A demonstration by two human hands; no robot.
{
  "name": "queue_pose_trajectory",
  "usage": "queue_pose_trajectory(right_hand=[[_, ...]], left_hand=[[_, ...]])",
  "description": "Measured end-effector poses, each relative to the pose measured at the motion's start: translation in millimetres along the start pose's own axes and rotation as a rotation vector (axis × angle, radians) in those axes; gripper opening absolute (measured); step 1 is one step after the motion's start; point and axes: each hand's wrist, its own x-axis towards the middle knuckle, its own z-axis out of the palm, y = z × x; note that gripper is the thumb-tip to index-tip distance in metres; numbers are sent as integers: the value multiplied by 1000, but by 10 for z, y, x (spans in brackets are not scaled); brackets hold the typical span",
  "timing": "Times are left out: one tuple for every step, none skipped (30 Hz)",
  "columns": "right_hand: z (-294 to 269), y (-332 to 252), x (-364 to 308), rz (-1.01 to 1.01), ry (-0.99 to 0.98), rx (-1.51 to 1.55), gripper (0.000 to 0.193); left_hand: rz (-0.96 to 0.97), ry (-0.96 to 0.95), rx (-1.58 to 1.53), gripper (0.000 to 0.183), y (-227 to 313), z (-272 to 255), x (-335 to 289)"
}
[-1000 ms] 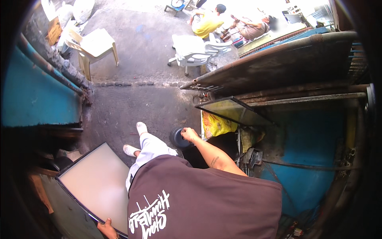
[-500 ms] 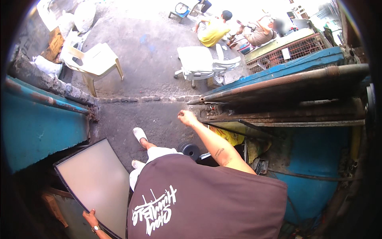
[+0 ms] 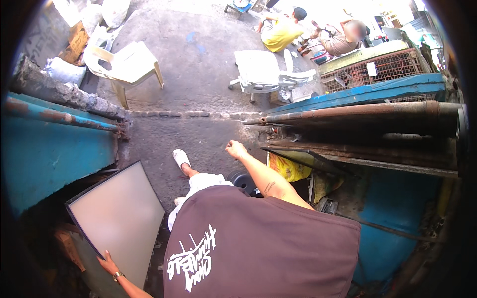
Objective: The person sits on the floor and uses a screwdriver to remove screws from the back panel of a flat-screen TV. They reposition the panel multiple times to access different screws and later stand to continue unscrewing the frame.
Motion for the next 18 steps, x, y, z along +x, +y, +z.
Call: queue_pose_trajectory(right_hand=[[104,-16,-85,-16,15,-40,33],[180,-8,-179,-22,-20,-3,33],[245,0,-263,-43,-25,5,33],[299,17,-345,-54,-39,18,33],[340,49,-422,-61,-34,24,33],[367,97,-491,-69,-27,29,33],[408,164,-567,-60,-33,43,33],[458,261,-652,-83,-1,47,32],[490,384,-730,-91,25,57,32],[516,527,-797,-100,48,78,32],[566,682,-866,-71,35,119,34],[652,880,-971,-99,151,57,36],[737,1092,-1074,-130,250,0,37],[846,1285,-1158,-162,312,-75,39],[841,1486,-1197,-139,193,-146,43],[940,1674,-1299,-194,291,-204,43],[965,1786,-1312,-131,214,-324,41],[985,1868,-1344,-104,157,-327,40]], left_hand=[[35,38,-70,81,-30,27,24],[33,43,-75,82,-66,51,57],[40,62,-63,82,-104,69,96],[49,52,-69,82,-146,81,148],[64,55,-57,82,-197,89,206],[113,94,-60,82,-252,100,261],[86,64,-66,81,-315,109,323],[96,67,-89,80,-371,121,396],[129,53,-114,79,-406,158,457],[152,84,-94,78,-418,205,513],[198,101,-65,77,-429,232,570],[205,154,15,77,-429,271,587],[192,189,-22,74,-402,317,590],[170,159,-164,72,-369,336,583],[159,95,-419,69,-350,331,534],[235,155,-432,67,-364,303,436],[348,213,-480,68,-375,235,310],[342,192,-393,71,-403,122,166]])
